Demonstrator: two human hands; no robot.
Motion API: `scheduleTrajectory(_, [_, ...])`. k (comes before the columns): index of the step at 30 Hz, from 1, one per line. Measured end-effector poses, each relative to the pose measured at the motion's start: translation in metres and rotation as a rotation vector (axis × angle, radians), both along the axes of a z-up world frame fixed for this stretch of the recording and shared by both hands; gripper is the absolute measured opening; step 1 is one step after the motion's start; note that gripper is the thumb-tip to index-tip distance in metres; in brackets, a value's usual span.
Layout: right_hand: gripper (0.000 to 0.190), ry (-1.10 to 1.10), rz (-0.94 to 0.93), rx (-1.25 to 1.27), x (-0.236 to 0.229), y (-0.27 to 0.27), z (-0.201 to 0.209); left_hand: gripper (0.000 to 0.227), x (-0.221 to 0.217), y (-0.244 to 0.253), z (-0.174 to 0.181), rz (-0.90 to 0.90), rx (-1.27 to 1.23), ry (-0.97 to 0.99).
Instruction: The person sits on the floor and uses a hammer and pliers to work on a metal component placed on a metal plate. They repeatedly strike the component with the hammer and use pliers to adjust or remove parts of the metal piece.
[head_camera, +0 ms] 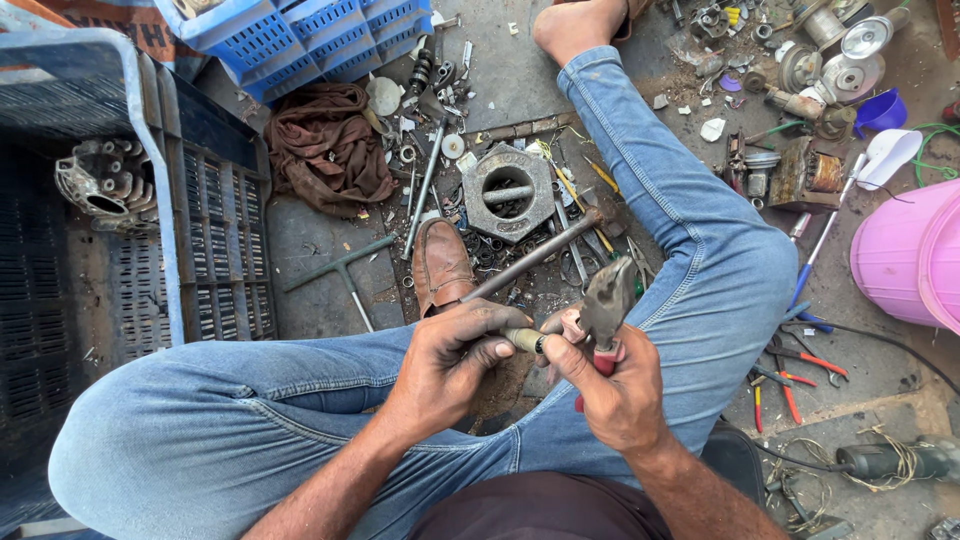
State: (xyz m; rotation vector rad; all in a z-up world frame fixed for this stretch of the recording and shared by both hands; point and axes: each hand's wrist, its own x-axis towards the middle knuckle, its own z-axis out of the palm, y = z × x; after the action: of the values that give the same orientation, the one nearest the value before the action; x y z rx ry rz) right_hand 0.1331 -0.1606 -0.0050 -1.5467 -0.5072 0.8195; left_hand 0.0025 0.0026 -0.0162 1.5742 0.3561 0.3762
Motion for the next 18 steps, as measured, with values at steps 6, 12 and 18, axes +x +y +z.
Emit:
scheduleTrajectory(6, [0.016, 0.135, 0.038, 0.021, 0.002, 0.003, 0.006, 0.024, 0.0, -0.006, -0.012, -0.031, -0.407, 0.051])
scheduleTrajectory(12, [0.019, 0.157, 0.066, 0.018, 0.004, 0.003, 0.008, 0.029, -0.001, -0.005, -0.015, -0.047, -0.344, 0.08])
scheduleTrajectory(18, [0.024, 0.185, 0.121, 0.034, 0.006, 0.002, 0.007, 0.031, 0.0, -0.005, -0.014, -0.052, -0.332, 0.082])
